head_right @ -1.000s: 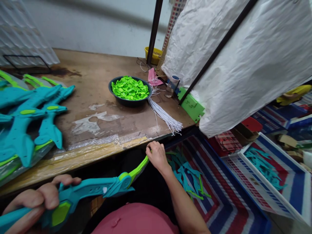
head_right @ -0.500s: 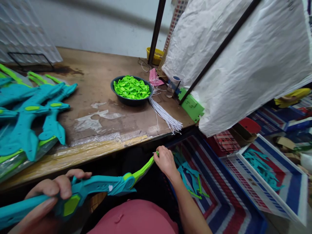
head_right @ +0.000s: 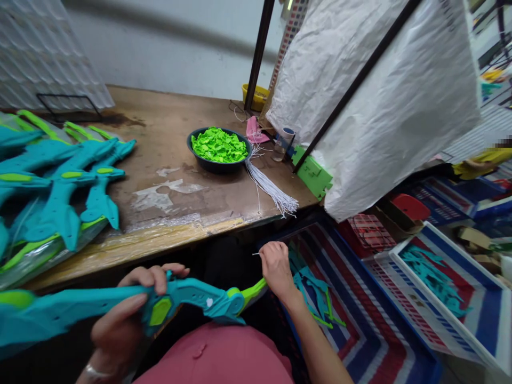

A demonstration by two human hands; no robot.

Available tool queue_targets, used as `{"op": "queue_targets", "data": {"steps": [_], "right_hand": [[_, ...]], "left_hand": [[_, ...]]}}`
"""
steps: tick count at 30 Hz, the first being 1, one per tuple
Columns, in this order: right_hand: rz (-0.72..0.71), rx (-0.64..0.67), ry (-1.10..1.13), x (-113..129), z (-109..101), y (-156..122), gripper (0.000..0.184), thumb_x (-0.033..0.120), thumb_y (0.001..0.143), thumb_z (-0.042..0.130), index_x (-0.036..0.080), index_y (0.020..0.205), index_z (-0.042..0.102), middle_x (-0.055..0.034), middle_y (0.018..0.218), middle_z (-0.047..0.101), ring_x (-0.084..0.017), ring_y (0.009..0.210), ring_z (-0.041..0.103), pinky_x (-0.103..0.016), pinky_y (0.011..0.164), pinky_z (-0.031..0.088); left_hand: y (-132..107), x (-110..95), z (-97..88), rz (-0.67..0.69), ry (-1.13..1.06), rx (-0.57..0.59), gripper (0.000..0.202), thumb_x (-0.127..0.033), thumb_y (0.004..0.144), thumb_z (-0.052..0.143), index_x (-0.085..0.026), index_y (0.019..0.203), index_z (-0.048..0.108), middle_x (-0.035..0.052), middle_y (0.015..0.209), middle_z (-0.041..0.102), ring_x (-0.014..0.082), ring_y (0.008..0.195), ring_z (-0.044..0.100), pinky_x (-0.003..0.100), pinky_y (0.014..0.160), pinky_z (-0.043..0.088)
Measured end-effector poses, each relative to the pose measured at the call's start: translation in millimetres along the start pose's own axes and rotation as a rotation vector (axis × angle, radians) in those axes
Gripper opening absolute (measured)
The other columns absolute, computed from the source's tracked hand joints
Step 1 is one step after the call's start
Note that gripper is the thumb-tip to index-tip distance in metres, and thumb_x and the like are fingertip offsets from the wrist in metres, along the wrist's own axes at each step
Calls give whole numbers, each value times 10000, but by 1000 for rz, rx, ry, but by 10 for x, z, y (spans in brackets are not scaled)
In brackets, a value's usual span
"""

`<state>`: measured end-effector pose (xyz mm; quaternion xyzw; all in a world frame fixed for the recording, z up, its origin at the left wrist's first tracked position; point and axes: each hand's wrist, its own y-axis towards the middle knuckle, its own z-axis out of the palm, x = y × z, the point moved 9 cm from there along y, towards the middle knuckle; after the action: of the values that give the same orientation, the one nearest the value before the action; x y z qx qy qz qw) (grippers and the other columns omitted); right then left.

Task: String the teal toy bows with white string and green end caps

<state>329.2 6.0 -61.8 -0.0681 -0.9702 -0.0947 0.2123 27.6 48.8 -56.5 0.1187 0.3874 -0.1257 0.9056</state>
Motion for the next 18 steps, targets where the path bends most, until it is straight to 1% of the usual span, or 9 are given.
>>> {"op": "queue_targets", "data": {"steps": [3,4,6,9,11,12,15,17,18], "right_hand": [[-98,-38,151,343,-140,6,249,254,1015,403,214,835,571,-63,882,627,-207,887,576,-356,883,442],[-109,-39,267,453,-185,56,240,274,1016,428,215,839,578,-59,892,622,-196,880,576,-332,852,454],[-85,-9,609,659,-233,223,199,319,991,520,216,837,594,-34,869,607,-168,826,572,-294,796,466],[-42,94,1049,1068,-187,503,197,409,931,620,222,869,612,-6,879,636,-130,728,577,-274,744,488],[-75,187,1150,1426,-110,580,266,486,903,640,224,877,600,-28,1002,686,-141,793,643,-296,784,525],[-83,264,1213,1603,-37,560,303,514,873,672,222,862,593,-43,1061,699,-160,859,674,-319,825,537],[-112,504,1326,2020,201,308,359,535,803,759,212,817,603,-65,1063,726,-205,1016,692,-361,945,518],[-155,499,1282,2099,252,125,337,518,825,752,203,807,634,-67,1041,732,-205,1039,683,-360,992,490],[-169,454,1254,2080,243,55,325,508,847,734,200,803,641,-66,1035,732,-200,1025,681,-355,996,485]], "left_hand": [[32,321,259,-65,-51,91,175,-256,796,714,-195,960,728,106,1201,659,399,1217,624,604,1070,476],[24,450,353,-96,-67,117,193,-245,787,725,-200,974,731,106,1351,603,412,1281,586,599,1096,453],[-28,727,544,-171,-80,176,278,-227,771,739,-217,1049,728,107,1442,559,398,1356,528,547,1134,423],[-211,1195,821,-370,-22,326,453,-235,771,742,-218,1219,674,144,1336,647,350,1265,603,485,1057,476],[-388,1423,1013,-471,41,488,571,-308,770,757,-223,1318,621,152,1317,667,349,1236,633,514,1046,483],[-474,1484,1107,-477,101,577,586,-368,785,747,-228,1339,612,149,1310,676,348,1226,647,531,1042,491],[-666,1502,1320,-368,344,749,459,-539,870,651,-246,1219,706,94,1185,741,329,1116,721,497,961,557],[-689,1416,1336,-250,519,713,380,-582,919,604,-251,1006,771,30,989,782,294,952,770,410,829,607],[-658,1341,1283,-183,596,642,364,-569,930,615,-240,912,770,13,887,782,262,857,776,371,772,617]]}}
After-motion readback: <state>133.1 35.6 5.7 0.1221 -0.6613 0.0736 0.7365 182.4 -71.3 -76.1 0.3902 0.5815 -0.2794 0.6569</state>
